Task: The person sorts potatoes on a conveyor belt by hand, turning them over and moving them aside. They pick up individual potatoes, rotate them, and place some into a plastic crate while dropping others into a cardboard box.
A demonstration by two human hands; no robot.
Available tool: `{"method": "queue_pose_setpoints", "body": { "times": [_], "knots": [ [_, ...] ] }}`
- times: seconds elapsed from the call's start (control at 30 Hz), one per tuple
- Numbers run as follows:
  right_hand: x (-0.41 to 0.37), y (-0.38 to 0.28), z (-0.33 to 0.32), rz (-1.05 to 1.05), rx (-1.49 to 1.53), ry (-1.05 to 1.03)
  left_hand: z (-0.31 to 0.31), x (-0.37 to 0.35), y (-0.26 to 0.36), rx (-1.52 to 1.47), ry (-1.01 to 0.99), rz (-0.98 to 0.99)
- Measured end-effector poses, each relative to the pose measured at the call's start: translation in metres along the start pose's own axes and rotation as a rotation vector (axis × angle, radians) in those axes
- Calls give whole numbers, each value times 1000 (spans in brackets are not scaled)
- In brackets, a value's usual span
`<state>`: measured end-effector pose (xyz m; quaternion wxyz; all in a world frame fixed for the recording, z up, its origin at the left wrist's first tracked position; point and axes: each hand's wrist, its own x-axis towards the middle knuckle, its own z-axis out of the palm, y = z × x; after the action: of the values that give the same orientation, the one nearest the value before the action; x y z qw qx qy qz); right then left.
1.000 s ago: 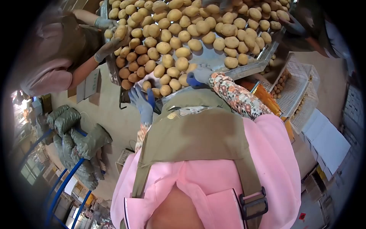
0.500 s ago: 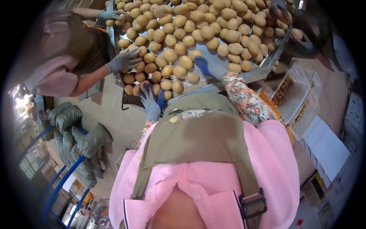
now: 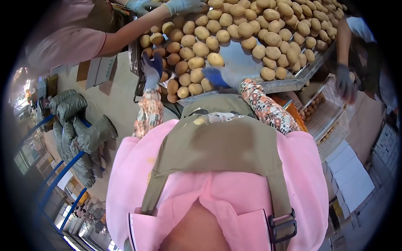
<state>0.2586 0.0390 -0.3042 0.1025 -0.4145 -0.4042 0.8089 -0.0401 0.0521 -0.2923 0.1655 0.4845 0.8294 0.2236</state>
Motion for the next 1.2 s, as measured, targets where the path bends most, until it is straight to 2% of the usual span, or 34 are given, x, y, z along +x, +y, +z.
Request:
{"method": "queue_pose_setpoints", "body": {
  "times": [0.03, 0.1, 0.13, 0.17, 0.23, 0.3, 0.33, 0.37, 0.43, 0.47, 0.5, 0.57, 0.63, 0.7, 0.73, 0.77, 0.8, 0.83, 0.87, 0.9, 0.97, 1.0, 1.03, 1.1, 1.13, 1.2],
  "knots": [
    [13, 20, -23, -552, -398, -35, 5, 4, 4, -17, -69, -48],
    [-6, 9, -39, -268, -419, 344, 33, -19, -19, 61, -353, 16],
    [-22, -6, -45, -196, -515, 438, 12, -44, 19, 374, -437, -14],
    [-37, -17, -50, -118, -609, 532, 12, -60, 19, 380, -365, 14],
    [-50, 10, -75, -120, -529, 618, 9, -84, 3, 474, -385, -27],
    [-65, 47, -100, -32, -553, 577, 2, -109, -24, 353, -295, 2],
    [-68, 49, -98, -28, -556, 561, 5, -125, -46, 407, -210, 27],
    [-72, 49, -94, -42, -643, 566, 7, -138, -69, 413, -206, 10],
    [-75, 43, -84, -81, -813, 576, 4, -155, -102, 193, -169, 51],
    [-69, 34, -74, -19, -618, 588, -4, -162, -95, 212, -167, 31],
    [-61, 25, -60, -20, -618, 580, -5, -164, -94, 216, -164, 25],
    [-41, 3, -28, -380, -1065, 875, -1, -164, -91, 175, 33, 179],
    [-30, -30, 21, -194, -1199, 765, -9, -140, -60, 177, 40, 168],
    [-11, -26, 36, -57, -1486, 428, -1, -111, -48, 132, 142, 314],
    [-10, -28, 43, -113, -1629, 244, 4, -90, -47, 126, 147, 317],
    [-9, -23, 42, -110, -1634, 253, 10, -67, -45, 105, 16, 367],
    [-8, -15, 41, -204, -1504, 231, 9, -52, -35, 85, -115, 417],
    [-7, -10, 37, -295, -1373, 207, 9, -45, -26, 76, -111, 421],
    [-10, -12, 26, -238, -1243, 146, 3, -36, -8, 296, -182, 378],
    [-12, -4, 9, -236, -1248, 152, -2, -28, 6, 519, -254, 330],
    [-19, 15, -27, -293, -725, 132, -10, -4, 21, 567, -399, 259],
    [-29, 7, -35, -63, -312, 221, -6, 8, 21, 564, -466, 160],
    [-37, 15, -51, -92, -563, 351, -3, 21, 22, 560, -531, 59],
    [-67, -10, -46, 71, -388, 511, 1, 24, 10, 464, -517, 41],
    [-70, 8, -67, 68, -387, 514, -2, 17, 11, 489, -512, 42],
    [-75, 57, -114, -132, -861, 586, 4, 11, 1, 528, -459, 70]
  ]
}}
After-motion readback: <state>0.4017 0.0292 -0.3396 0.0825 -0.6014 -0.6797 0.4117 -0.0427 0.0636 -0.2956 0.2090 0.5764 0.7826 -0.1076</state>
